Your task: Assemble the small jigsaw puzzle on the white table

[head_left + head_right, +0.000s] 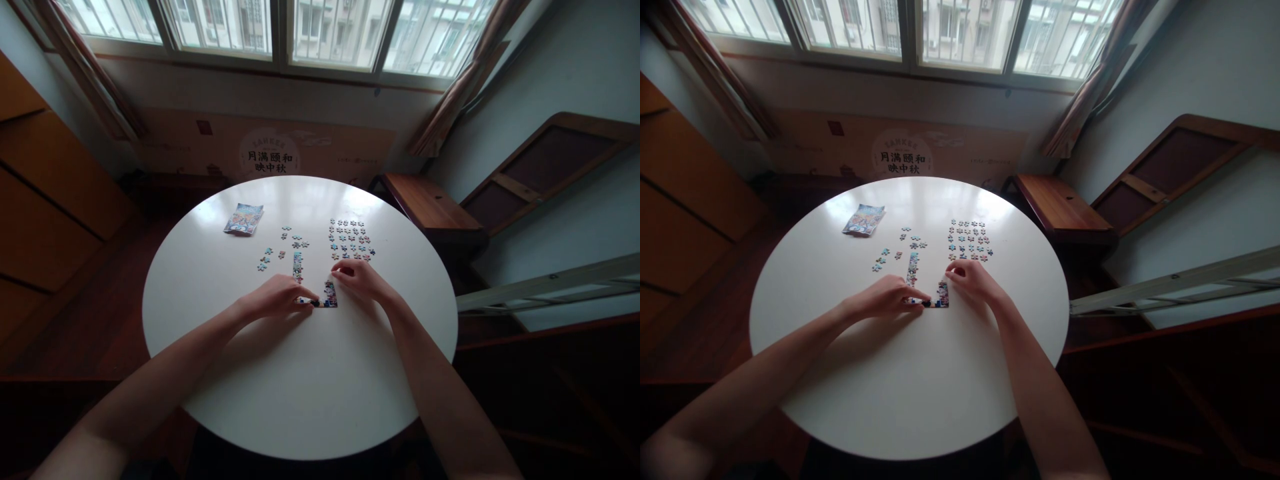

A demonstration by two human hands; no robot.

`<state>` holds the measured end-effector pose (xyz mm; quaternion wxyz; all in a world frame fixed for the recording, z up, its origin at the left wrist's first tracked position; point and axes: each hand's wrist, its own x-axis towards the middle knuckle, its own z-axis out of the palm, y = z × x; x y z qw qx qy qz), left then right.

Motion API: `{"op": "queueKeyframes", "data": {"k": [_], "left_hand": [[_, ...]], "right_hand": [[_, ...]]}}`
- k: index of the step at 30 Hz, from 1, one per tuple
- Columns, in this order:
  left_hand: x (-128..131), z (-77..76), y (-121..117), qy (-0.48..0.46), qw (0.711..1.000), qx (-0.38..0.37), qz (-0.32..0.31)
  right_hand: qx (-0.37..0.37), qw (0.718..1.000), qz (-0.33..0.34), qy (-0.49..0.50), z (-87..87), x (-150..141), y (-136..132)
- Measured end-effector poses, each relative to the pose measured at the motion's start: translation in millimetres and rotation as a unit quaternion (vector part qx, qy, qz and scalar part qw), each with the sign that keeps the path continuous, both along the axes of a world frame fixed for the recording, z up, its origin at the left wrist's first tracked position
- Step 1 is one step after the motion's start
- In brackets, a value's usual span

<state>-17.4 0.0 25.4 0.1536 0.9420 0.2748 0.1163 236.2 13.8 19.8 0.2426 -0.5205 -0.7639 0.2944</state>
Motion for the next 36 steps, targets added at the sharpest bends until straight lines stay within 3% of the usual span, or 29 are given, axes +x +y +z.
{"op": "queueKeyframes", "data": {"k": [6,8,12,16,29,36], "left_hand": [[1,-1.3,0,0.004,1.000,0.000,0.010],[1,-3.0,2,0.006,0.998,0.012,0.068],[-5,-6.3,13,0.005,0.964,0.044,0.263],[-14,-8.4,24,0.042,0.936,0.043,0.347],[-18,-5.4,26,0.090,0.928,0.019,0.361],[-23,-4.6,31,0.065,0.934,0.002,0.351]], "right_hand": [[0.002,1.000,0.004,0.005,0.4,0,0],[0.001,1.000,0.005,0.006,0.6,0,0],[-0.003,1.000,0.004,0.004,-0.2,0,-1],[-0.001,1.000,0.006,0.007,-2.4,1,0],[-0.005,1.000,0.006,0.010,-1.8,0,-1],[-0.004,1.000,0.009,0.007,-0.3,0,-1]]}}
